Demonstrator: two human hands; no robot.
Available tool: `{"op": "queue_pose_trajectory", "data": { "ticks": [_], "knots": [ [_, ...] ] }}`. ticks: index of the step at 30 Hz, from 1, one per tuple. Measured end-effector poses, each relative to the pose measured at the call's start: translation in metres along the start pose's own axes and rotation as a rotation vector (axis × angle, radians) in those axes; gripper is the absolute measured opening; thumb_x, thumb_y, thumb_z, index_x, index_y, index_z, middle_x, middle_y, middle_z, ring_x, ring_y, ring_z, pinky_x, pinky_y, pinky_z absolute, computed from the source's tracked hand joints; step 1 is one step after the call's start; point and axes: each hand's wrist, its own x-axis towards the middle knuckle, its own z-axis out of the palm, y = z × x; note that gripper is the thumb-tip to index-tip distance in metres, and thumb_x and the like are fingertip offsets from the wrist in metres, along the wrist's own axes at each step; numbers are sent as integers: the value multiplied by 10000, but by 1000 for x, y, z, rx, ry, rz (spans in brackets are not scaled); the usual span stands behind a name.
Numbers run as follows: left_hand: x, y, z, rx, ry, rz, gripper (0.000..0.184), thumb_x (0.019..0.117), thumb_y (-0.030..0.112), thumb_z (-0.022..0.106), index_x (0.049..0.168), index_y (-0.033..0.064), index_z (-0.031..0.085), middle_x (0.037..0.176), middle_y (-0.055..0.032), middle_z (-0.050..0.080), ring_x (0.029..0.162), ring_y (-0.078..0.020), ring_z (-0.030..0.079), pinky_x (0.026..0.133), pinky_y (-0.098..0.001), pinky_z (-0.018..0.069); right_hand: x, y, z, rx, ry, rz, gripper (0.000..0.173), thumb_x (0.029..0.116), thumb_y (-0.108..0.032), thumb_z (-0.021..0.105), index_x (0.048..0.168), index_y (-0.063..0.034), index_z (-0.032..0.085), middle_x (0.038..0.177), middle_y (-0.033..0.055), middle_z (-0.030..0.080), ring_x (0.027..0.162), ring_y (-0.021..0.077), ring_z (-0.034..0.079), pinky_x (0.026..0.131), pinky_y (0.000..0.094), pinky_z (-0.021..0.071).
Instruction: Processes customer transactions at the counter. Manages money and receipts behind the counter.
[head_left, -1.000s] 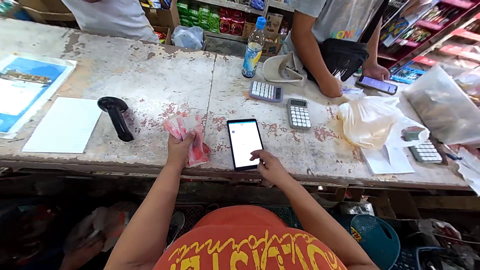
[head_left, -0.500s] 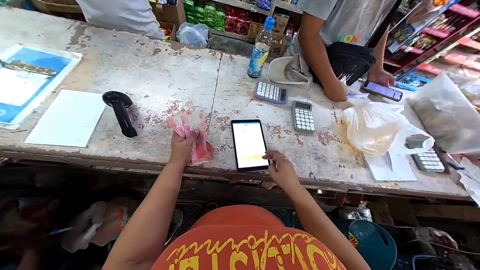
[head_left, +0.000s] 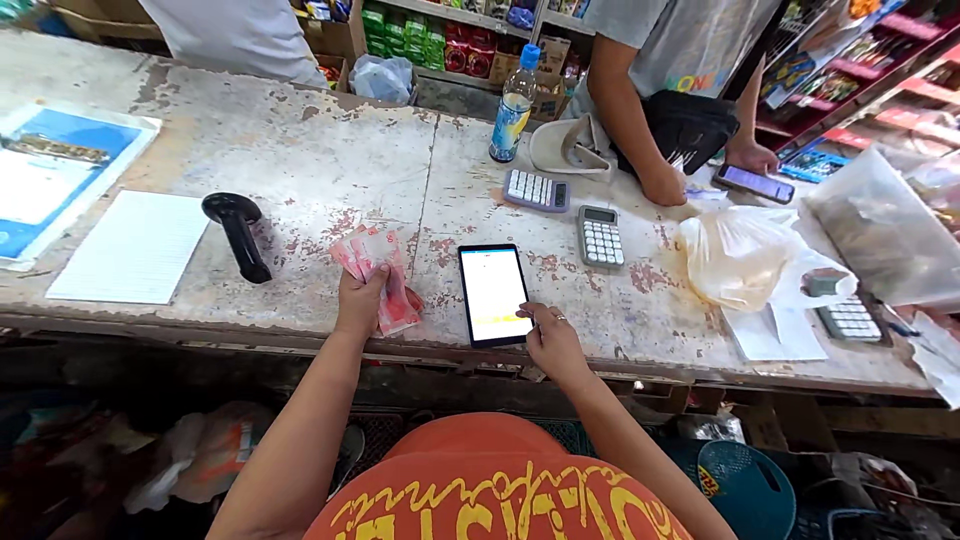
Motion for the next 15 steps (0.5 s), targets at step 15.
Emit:
{"op": "queue_pose_trajectory", "data": {
  "ticks": [15],
  "knots": [
    [5,0,0,-102,-14,-42,223,1097,147,433,1262,18,509,1000,-103,739,871,-211,747,811,-398,630,28,8,-14,-33,-3,90,396,956,5,497,1332,-15,620,1222,142,718,1082,379,672,899,565,534]
  ]
}}
